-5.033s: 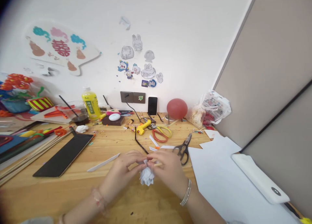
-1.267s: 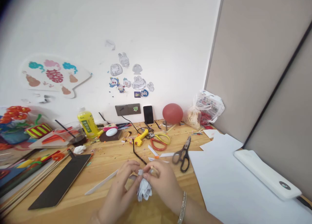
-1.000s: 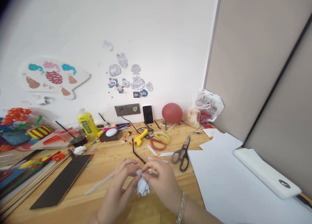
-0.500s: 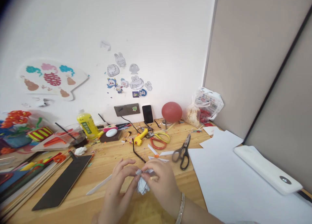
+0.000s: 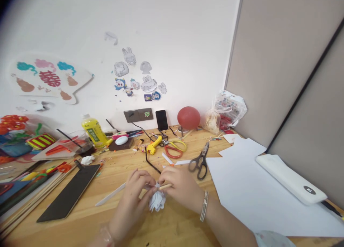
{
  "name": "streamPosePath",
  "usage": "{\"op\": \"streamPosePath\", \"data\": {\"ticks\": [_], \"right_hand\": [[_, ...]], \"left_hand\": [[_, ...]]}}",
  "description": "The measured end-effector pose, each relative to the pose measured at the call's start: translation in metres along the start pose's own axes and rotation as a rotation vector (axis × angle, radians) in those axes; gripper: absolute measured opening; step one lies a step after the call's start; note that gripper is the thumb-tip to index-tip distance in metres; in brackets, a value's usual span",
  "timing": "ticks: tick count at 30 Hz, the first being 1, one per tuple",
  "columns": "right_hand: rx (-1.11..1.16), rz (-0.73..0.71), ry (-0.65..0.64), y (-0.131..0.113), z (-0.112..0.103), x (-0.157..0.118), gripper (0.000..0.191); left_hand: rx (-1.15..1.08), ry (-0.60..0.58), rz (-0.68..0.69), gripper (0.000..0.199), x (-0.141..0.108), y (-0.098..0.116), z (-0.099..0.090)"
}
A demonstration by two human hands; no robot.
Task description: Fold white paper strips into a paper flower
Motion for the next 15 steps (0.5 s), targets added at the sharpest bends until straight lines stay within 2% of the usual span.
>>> {"op": "streamPosePath", "data": {"ticks": [3, 5, 7, 9, 11, 15], "right_hand": [[0.053, 0.062, -0.015, 0.008, 0.003, -0.002, 0.003], [0.093, 0.126, -0.019, 0.013, 0.007, -0.002, 0.004], [0.115, 0.138, -0.023, 0.017, 0.012, -0.002, 0.005], [0.131, 0.140, -0.045, 0.020, 0.016, -0.002, 0.007], [0.164, 0.200, -0.092, 0.024, 0.020, -0.002, 0.007], [0.258, 0.350, -0.172, 0.031, 0.022, -0.004, 0.005]], "left_hand": [[-0.110, -0.097, -0.126, 0.007, 0.004, -0.006, 0.001], [-0.249, -0.206, -0.201, 0.008, 0.006, -0.011, 0.002], [-0.402, -0.334, -0.272, 0.011, 0.007, -0.017, 0.006], [-0.489, -0.396, -0.329, 0.012, 0.007, -0.022, 0.010], [-0.533, -0.396, -0.377, 0.015, 0.006, -0.026, 0.014], [-0.596, -0.319, -0.460, 0.020, 0.005, -0.031, 0.020]]}}
Point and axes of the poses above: each hand's wrist, its own x-axis towards the middle knuckle, its own z-axis out of the palm, y = z × x, the point moved 3 cm from there along x, towards the middle knuckle, and after that the axes turned 2 degrees about -y, right-handed, at the moved point
